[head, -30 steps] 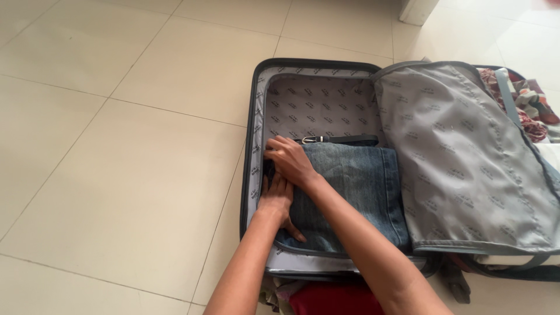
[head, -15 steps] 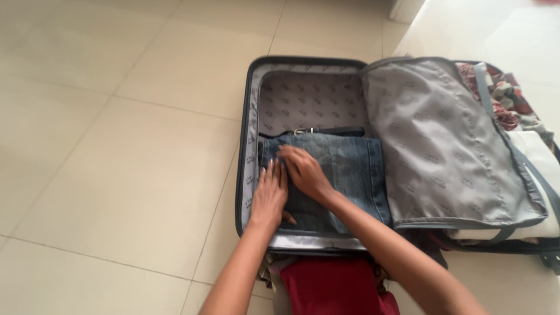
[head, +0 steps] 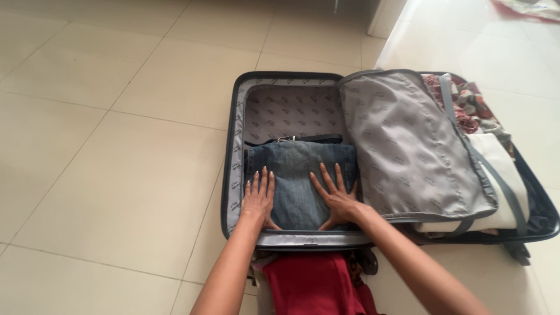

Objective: The person packs a suitcase by folding and placing several garments, including jeans, a red shirt, and patterned tops, into both halves of the open suitcase. They then retrieve a toiletry bag and a bottle of lotion from a nearby shelf and place them into the toiletry bag on the floor.

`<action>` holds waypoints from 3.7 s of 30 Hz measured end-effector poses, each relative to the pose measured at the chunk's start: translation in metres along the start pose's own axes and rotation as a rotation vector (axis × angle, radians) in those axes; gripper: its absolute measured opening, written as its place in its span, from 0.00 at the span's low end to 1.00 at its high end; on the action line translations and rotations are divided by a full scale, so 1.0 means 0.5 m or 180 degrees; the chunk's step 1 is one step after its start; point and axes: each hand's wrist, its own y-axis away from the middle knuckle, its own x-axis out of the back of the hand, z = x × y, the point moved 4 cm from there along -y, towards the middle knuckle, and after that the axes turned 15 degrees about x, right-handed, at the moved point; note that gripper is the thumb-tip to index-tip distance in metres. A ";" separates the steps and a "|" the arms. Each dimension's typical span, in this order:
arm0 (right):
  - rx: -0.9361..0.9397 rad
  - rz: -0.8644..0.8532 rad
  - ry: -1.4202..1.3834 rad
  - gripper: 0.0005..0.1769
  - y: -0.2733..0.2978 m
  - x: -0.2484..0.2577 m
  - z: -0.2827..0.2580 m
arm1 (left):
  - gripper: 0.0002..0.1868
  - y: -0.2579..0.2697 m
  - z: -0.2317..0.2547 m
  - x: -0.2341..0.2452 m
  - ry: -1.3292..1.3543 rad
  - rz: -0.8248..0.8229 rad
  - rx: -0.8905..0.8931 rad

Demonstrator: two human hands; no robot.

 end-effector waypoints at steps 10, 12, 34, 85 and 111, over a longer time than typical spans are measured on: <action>-0.0040 0.0313 0.0439 0.88 0.030 0.006 -0.026 | 0.67 0.098 -0.018 0.071 0.1104 0.0746 -0.0116; -0.0008 0.0407 0.0476 0.79 0.054 -0.001 -0.036 | 0.42 0.146 -0.036 0.094 0.1848 0.1666 -0.0163; -0.0704 0.1460 -0.2203 0.49 0.398 -0.082 -0.169 | 0.17 0.413 0.053 0.058 0.0543 0.2348 -0.1456; 0.1124 0.2809 -0.5103 0.37 0.225 0.276 -0.050 | 0.52 0.257 0.081 0.153 0.4943 -0.1012 0.0624; 0.0676 0.0466 -0.0353 0.82 0.142 0.109 0.004 | 0.93 0.051 0.198 -0.020 0.1776 -0.0315 -0.0657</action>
